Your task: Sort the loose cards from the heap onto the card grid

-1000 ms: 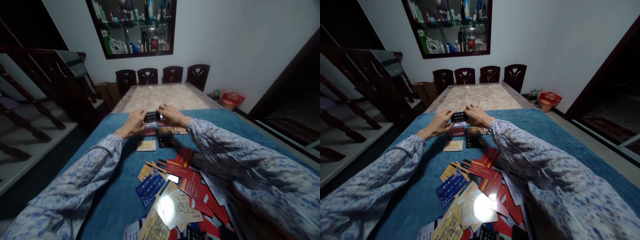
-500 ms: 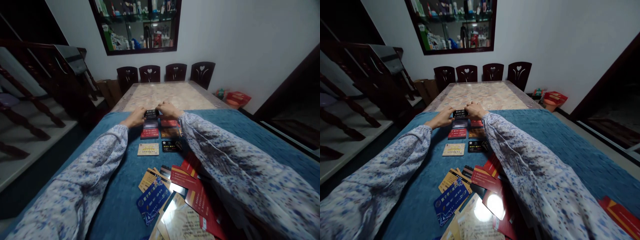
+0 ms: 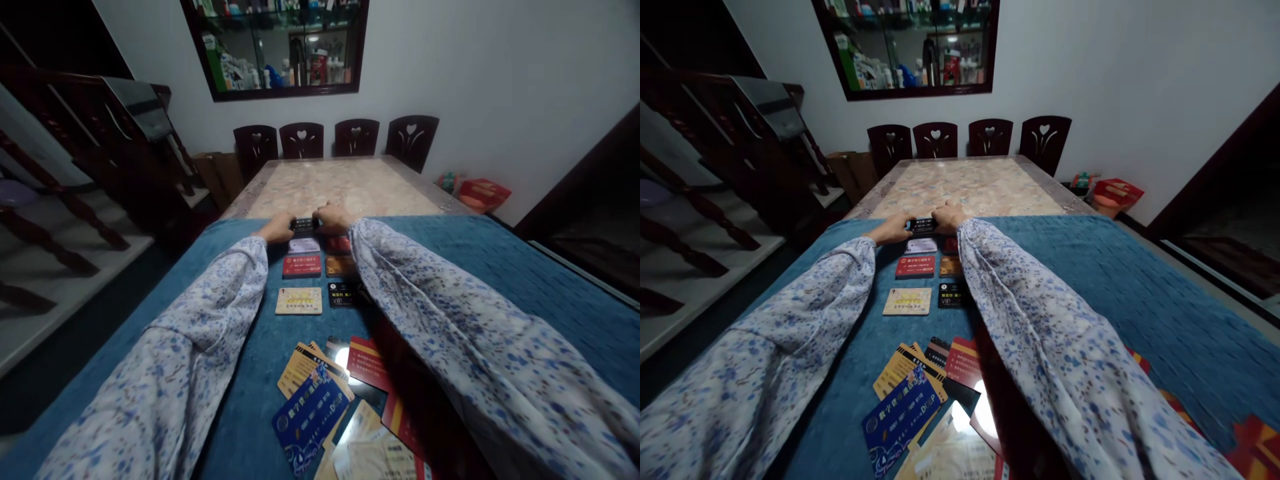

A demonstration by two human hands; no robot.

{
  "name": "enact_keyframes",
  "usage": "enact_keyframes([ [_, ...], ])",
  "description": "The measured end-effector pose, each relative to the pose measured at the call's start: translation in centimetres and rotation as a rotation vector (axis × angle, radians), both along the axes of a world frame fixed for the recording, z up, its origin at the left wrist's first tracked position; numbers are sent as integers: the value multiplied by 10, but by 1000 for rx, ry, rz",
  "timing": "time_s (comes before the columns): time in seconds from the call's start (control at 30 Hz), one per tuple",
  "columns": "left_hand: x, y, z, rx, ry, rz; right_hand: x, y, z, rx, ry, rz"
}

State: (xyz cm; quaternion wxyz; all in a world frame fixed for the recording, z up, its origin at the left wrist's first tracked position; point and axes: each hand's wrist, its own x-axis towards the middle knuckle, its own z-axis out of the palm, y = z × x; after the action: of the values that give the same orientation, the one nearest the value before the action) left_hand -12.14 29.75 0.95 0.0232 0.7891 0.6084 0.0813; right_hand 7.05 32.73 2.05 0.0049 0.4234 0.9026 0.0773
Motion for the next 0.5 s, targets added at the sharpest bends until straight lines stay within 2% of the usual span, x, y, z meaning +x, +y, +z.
enact_keyframes([
  [0.5, 1, 8, -4, -66, -26, 46, -5, -2, 0, -84, -7, -88],
])
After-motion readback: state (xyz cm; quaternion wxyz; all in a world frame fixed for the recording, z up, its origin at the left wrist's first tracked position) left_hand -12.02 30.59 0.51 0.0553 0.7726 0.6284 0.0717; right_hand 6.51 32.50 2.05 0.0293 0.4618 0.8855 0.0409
